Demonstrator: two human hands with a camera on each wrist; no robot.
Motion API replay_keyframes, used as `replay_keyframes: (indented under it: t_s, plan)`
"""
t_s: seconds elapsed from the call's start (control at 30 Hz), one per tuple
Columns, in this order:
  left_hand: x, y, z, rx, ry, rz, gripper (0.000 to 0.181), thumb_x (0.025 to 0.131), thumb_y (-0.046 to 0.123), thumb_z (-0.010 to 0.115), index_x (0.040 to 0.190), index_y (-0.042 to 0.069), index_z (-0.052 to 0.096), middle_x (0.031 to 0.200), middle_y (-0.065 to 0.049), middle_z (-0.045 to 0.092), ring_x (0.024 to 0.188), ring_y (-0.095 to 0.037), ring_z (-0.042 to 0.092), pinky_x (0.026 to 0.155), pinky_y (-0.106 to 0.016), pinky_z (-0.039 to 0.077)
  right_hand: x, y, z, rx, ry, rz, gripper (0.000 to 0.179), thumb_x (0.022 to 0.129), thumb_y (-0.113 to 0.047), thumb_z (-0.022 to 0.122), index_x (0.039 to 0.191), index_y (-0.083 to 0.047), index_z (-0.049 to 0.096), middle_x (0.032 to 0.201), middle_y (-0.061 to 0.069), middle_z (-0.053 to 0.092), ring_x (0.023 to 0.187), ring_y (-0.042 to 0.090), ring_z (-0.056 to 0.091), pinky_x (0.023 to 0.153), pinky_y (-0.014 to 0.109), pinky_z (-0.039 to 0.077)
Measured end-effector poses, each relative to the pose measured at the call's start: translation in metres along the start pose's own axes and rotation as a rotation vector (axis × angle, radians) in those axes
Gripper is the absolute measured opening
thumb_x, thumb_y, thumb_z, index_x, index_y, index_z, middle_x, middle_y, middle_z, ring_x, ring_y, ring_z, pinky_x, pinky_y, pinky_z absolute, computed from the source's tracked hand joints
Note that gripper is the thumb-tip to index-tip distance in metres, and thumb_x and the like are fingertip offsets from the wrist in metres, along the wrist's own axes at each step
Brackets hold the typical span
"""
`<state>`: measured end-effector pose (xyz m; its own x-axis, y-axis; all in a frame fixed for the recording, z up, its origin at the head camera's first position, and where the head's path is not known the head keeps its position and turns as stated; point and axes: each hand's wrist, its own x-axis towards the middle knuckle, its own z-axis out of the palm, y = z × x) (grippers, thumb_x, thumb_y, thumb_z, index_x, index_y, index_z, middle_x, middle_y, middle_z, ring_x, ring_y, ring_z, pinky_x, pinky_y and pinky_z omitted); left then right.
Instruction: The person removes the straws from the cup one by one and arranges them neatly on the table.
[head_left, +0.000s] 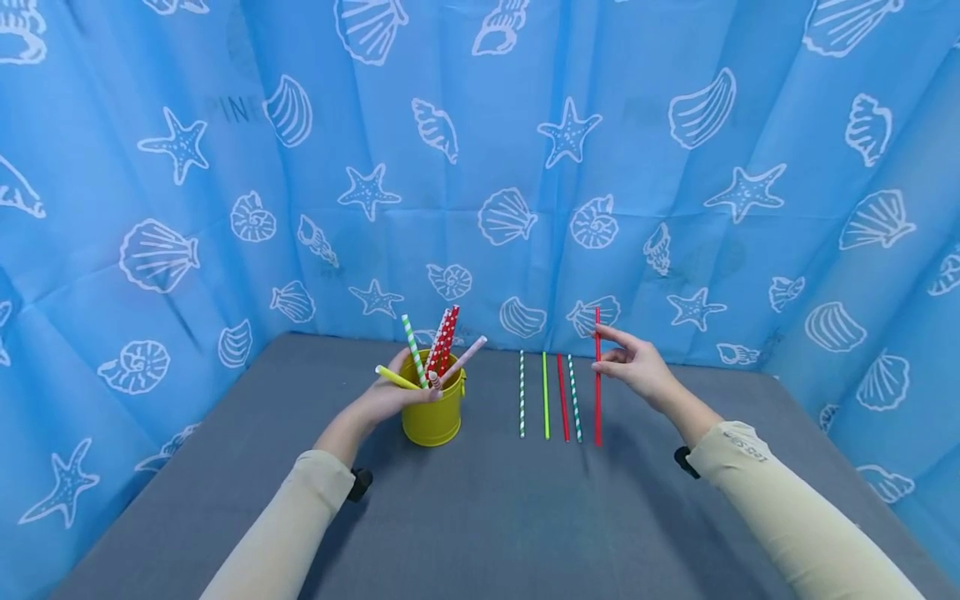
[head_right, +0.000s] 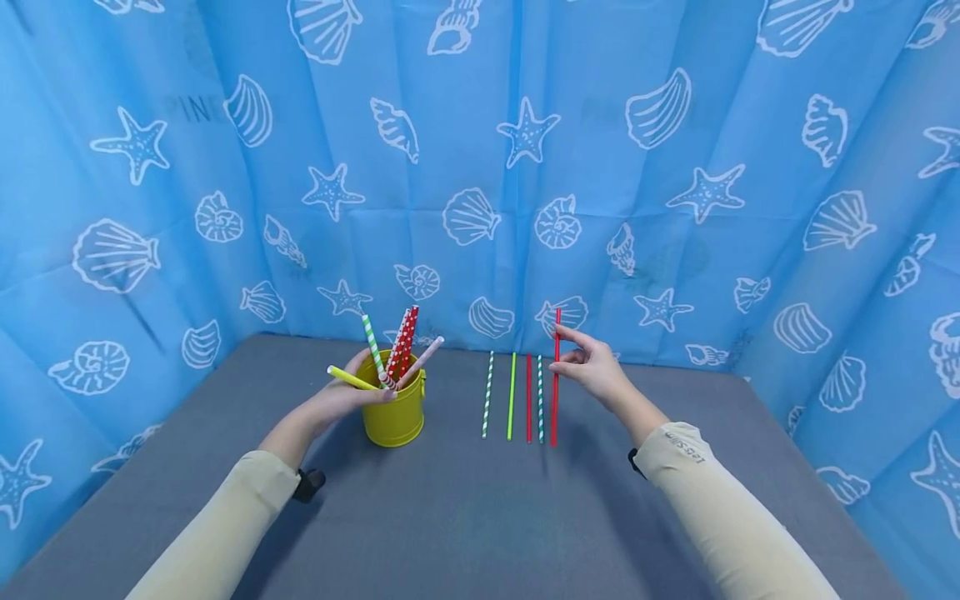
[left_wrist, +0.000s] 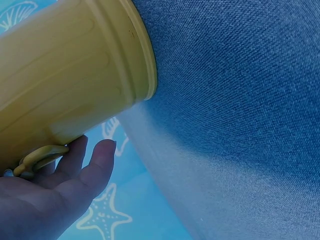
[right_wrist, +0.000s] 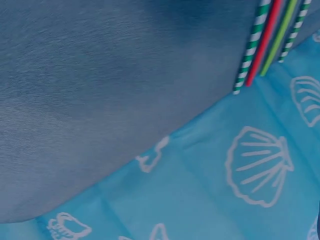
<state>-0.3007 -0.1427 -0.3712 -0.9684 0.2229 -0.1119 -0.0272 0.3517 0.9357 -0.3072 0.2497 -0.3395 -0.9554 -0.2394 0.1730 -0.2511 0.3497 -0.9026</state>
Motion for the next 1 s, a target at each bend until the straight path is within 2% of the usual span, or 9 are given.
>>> replay_keyframes:
  t_s: [0.43, 0.53, 0.67, 0.8, 1.0]
  plan:
    - [-0.002, 0.000, -0.001, -0.019, -0.007, 0.016, 0.097, 0.085, 0.025, 0.074, 0.155, 0.014, 0.009, 0.156, -0.018, 0.018, 0.140, -0.040, 0.018, 0.111, -0.064, 0.016, 0.005, 0.027, -0.006, -0.085, -0.004, 0.017, 0.067, 0.093, 0.003, 0.060, 0.151, 0.001, 0.027, 0.148, 0.028, 0.033, 0.085, 0.002, 0.059, 0.085, 0.030, 0.054]
    - [-0.002, 0.001, -0.002, -0.021, -0.005, 0.017, 0.097, 0.084, 0.025, 0.075, 0.155, 0.015, 0.010, 0.156, -0.019, 0.018, 0.140, -0.040, 0.018, 0.110, -0.064, 0.016, 0.008, 0.033, -0.005, -0.092, 0.001, 0.023, 0.066, 0.093, 0.004, 0.059, 0.151, 0.002, 0.027, 0.148, 0.028, 0.033, 0.085, 0.003, 0.059, 0.088, 0.037, 0.053]
    - [-0.002, 0.000, -0.003, -0.024, -0.002, 0.023, 0.097, 0.084, 0.026, 0.075, 0.155, 0.014, 0.010, 0.156, -0.019, 0.018, 0.140, -0.040, 0.018, 0.110, -0.064, 0.016, 0.014, 0.045, -0.004, -0.128, -0.011, 0.047, 0.064, 0.094, 0.004, 0.058, 0.150, 0.004, 0.027, 0.137, 0.032, 0.042, 0.086, 0.009, 0.061, 0.090, 0.044, 0.052]
    - [0.000, -0.002, -0.002, -0.016, 0.001, 0.014, 0.097, 0.084, 0.028, 0.076, 0.155, 0.015, 0.011, 0.156, -0.019, 0.018, 0.141, -0.040, 0.017, 0.110, -0.064, 0.016, 0.020, 0.058, -0.003, -0.174, -0.028, 0.104, 0.064, 0.093, 0.004, 0.058, 0.149, 0.006, 0.027, 0.123, 0.034, 0.050, 0.090, 0.019, 0.064, 0.088, 0.043, 0.052]
    - [-0.001, -0.002, -0.001, -0.012, 0.011, -0.002, 0.099, 0.083, 0.029, 0.076, 0.155, 0.015, 0.010, 0.157, -0.019, 0.016, 0.141, -0.040, 0.016, 0.111, -0.064, 0.016, 0.031, 0.073, -0.002, -0.191, -0.067, 0.198, 0.066, 0.093, 0.000, 0.061, 0.149, 0.006, 0.026, 0.135, 0.035, 0.042, 0.102, 0.033, 0.061, 0.085, 0.047, 0.051]
